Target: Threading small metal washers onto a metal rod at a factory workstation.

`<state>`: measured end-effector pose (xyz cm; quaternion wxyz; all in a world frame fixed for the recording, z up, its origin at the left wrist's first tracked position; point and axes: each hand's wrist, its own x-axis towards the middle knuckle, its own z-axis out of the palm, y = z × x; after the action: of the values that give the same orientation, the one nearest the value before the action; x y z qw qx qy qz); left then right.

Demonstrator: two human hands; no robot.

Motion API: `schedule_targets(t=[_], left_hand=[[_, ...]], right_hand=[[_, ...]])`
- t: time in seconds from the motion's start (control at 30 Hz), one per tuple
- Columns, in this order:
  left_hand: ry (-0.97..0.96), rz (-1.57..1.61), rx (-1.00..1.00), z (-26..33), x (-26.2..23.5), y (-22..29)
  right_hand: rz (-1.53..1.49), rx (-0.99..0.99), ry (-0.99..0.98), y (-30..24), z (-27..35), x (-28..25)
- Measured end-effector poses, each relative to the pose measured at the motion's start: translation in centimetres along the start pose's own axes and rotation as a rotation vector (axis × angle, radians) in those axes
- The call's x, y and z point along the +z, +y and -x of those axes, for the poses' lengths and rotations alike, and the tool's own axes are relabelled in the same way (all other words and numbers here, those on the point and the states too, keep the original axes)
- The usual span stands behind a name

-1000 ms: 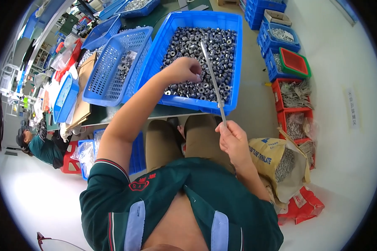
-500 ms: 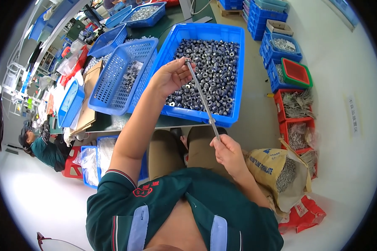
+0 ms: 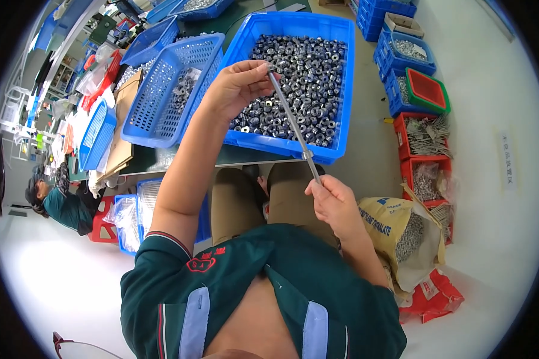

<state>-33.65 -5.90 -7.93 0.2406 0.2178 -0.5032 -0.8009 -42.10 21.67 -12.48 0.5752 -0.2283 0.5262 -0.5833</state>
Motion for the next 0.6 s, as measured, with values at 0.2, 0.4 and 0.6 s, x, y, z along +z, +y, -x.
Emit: schedule_targets(t=[0.2, 0.4, 0.6], left_hand=[[-0.233, -0.331, -0.135, 1.4, 3.1, -1.2], [-0.052, -0.839, 0.148, -1.2, -0.1, -1.9], [-0.177, -1.740, 0.109, -3.3, -1.2, -5.3]], right_hand=[[-0.080, -0.089, 0.034, -0.7, -1.3, 0.4], [-0.110, -0.106, 0.069, -1.0, -1.3, 0.1], [-0.117, -0.073, 0.120, -0.1, -0.5, -0.3]])
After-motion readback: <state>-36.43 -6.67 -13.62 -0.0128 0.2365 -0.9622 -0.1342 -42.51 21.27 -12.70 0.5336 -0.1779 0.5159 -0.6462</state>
